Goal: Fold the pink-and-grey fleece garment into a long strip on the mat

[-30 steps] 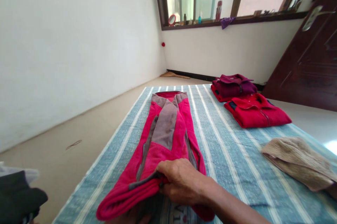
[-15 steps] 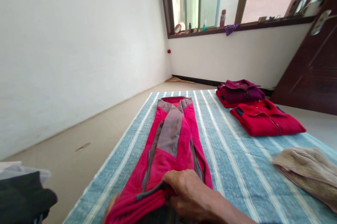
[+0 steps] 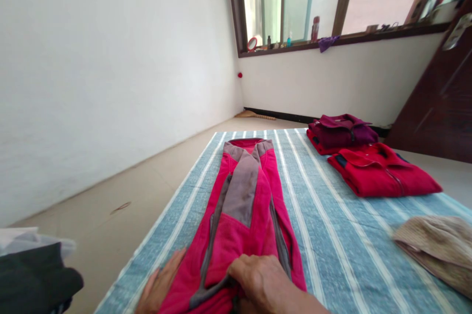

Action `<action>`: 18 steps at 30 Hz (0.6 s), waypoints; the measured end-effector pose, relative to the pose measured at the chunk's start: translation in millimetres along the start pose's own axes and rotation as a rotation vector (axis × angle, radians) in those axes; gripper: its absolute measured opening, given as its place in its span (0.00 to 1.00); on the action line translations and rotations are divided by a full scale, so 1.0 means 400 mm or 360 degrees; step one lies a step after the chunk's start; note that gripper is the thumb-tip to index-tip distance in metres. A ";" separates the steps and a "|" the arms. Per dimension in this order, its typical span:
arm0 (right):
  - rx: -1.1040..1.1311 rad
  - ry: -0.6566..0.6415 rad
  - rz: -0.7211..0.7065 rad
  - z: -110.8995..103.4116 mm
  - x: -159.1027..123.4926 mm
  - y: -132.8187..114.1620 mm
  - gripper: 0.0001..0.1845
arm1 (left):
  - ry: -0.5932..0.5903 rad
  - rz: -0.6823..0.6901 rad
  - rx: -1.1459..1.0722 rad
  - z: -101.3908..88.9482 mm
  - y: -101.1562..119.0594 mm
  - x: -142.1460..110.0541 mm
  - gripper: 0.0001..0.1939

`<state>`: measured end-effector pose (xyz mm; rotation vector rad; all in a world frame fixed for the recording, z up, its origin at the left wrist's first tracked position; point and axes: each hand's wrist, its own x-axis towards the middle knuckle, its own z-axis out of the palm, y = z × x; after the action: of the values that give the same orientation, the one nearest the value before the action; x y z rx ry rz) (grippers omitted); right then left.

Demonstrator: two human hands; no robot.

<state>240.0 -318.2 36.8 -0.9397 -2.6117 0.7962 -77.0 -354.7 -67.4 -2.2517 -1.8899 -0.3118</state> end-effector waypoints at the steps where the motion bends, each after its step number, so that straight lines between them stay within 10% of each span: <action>1: -0.0045 -0.0011 0.0000 0.000 0.001 -0.001 0.11 | 0.0010 0.0013 0.0026 -0.005 -0.008 0.001 0.24; 9: -0.0388 -0.0012 -0.0116 0.043 0.020 0.014 0.08 | 0.0429 0.0163 -0.0040 -0.094 0.006 0.152 0.21; 18: -0.0435 0.0174 -0.0160 0.123 0.036 0.055 0.08 | 0.0105 0.0715 -0.0154 -0.185 0.299 0.466 0.22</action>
<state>220.4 -314.9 -15.4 -0.8823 -2.6893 0.3579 68.8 -219.4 54.4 -2.6069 -1.3100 -0.4047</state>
